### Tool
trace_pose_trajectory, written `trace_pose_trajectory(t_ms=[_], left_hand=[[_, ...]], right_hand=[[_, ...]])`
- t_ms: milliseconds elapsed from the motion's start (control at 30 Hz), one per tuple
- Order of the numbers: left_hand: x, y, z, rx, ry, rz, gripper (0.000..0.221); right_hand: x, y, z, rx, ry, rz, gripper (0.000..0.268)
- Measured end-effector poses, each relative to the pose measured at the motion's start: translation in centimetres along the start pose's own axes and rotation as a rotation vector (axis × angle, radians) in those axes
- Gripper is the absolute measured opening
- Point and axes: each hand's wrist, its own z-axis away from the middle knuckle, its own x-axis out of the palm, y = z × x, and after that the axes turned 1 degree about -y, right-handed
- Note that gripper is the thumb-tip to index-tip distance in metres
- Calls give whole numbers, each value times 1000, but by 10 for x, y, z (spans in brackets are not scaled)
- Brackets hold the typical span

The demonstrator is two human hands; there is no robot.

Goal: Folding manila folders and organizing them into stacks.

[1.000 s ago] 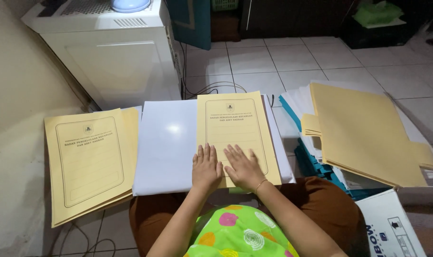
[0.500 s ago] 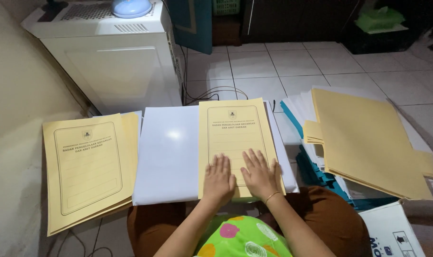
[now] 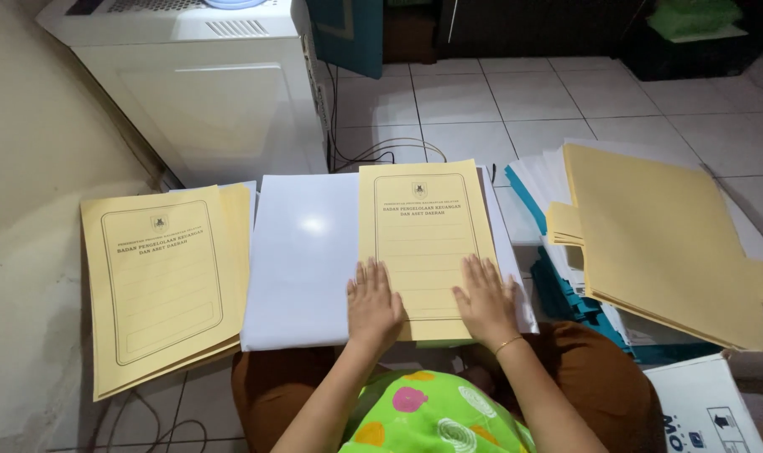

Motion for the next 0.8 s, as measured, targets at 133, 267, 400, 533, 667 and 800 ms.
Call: trace_pose_trajectory(t_ms=[133,267,400,533,667,800], left_hand=[[8,8,-4,-173,60,10,78],[18,41,-7,96,-91,4,69],[4,22,5,51,-57,55,69],[7,-4,11,-67,85,211,71],[-41,5,55,-69,252,696,53],[-49,-27,86,-161,372,516,43]], right_hand=[[17,15,-5,212,149,23,69],[15,-36,-2,9,64,-40,60],[16,-3,2,56,85,-2,59],[37,29,3,158,313,-132,58],[1,19,43,46,616,-477,44],[-27,35,83,234,469,-534,34]])
